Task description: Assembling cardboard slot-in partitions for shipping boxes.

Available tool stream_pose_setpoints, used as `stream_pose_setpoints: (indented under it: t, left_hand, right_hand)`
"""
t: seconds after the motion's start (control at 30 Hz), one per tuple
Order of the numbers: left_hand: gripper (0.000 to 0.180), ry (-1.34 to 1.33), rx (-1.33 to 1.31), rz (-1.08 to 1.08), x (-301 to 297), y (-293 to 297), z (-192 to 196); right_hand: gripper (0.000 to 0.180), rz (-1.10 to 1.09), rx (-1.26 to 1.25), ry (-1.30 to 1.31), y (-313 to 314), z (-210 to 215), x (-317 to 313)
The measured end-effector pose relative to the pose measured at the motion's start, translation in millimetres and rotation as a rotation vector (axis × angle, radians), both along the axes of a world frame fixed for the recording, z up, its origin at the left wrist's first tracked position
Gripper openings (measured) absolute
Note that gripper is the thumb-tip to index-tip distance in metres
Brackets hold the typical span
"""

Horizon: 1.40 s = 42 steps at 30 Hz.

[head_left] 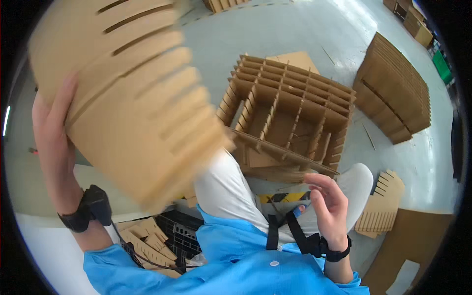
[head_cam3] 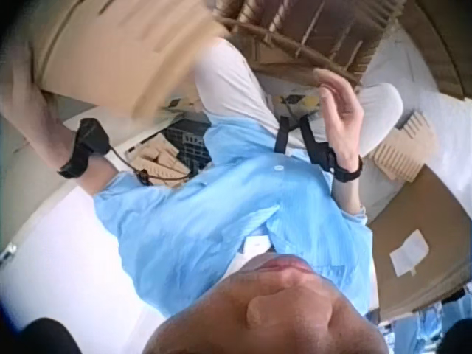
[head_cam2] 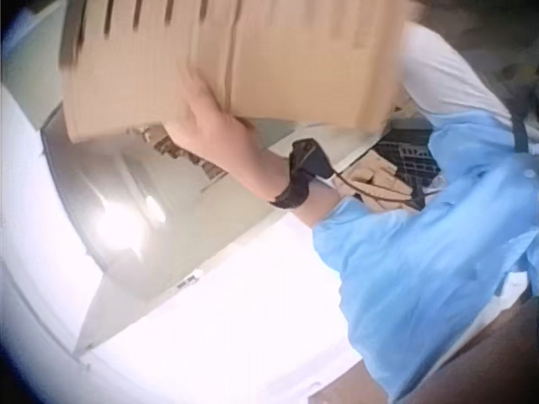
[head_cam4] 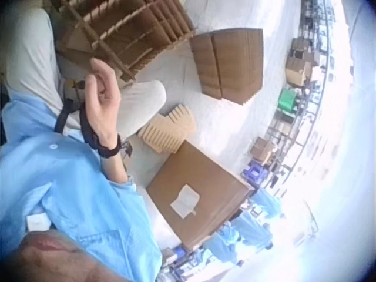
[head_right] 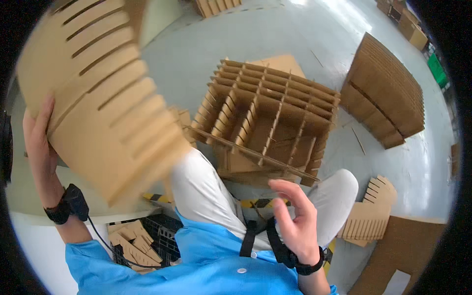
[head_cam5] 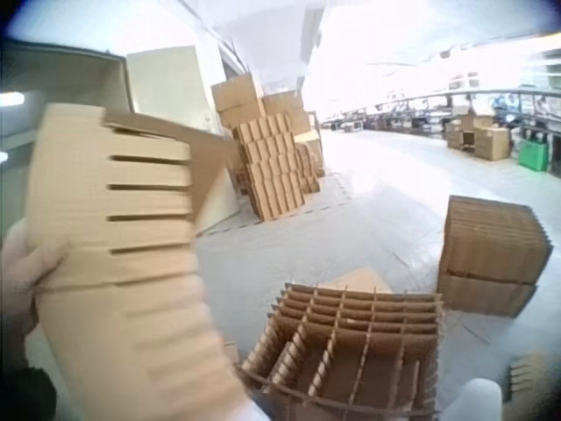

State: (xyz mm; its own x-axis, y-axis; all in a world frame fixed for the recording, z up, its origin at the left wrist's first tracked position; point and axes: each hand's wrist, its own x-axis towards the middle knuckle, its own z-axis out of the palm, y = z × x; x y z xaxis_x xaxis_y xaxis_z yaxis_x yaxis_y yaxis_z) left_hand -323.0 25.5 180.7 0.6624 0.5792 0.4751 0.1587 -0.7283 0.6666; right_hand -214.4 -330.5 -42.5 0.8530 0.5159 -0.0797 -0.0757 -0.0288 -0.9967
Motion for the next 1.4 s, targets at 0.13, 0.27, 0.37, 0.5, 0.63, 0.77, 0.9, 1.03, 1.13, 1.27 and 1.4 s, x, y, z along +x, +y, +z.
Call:
stream_pose_setpoints:
  t: [0.13, 0.27, 0.37, 0.5, 0.63, 0.77, 0.9, 1.03, 1.13, 1.27, 1.4]
  left_hand:
    - [0.032, -0.180, -0.156, -0.057, 47, -62, 3]
    - [0.040, 0.271, -0.296, -0.552, 85, -101, 5]
    - [0.041, 0.490, -0.411, -0.802, 130, -128, -37]
    - [0.053, 0.756, 0.113, -0.833, 164, -200, -114]
    - [0.058, 0.963, 0.169, -0.918, 181, -233, -165]
    - [0.058, 0.985, 0.153, -0.888, 186, -244, -174]
    - [0.060, 0.955, -0.040, -0.917, 191, -236, -189]
    - [0.061, 0.812, -0.120, -0.884, 185, -238, -187]
    - [0.059, 0.795, -0.081, -0.864, 172, -236, -179]
    - [0.049, 0.881, 0.068, -0.799, 132, -237, -192]
    - [0.045, 0.855, 0.063, -0.893, 126, -250, -207]
  right_hand:
    - [0.045, 0.033, 0.137, -0.293, 34, 44, 21]
    - [0.053, -0.220, 0.339, -0.052, 46, 49, 46]
    - [0.063, -0.261, 0.313, 0.093, 30, 9, 51]
    - [0.063, -0.598, 0.259, 0.170, -4, -19, 43]
    - [0.053, -0.780, 0.144, -0.216, -44, -23, 85]
    - [0.053, -0.688, 0.105, -0.374, -56, 17, 142]
    - [0.047, -0.256, -0.057, -0.343, -47, 21, 193]
    - [0.047, -0.164, -0.208, -0.278, -46, -5, 227]
    - [0.050, -0.216, -0.292, -0.327, -46, -21, 245]
    - [0.038, -0.235, -0.477, -0.321, -40, -24, 256]
    - [0.036, -0.068, -0.725, -0.427, -39, -15, 274]
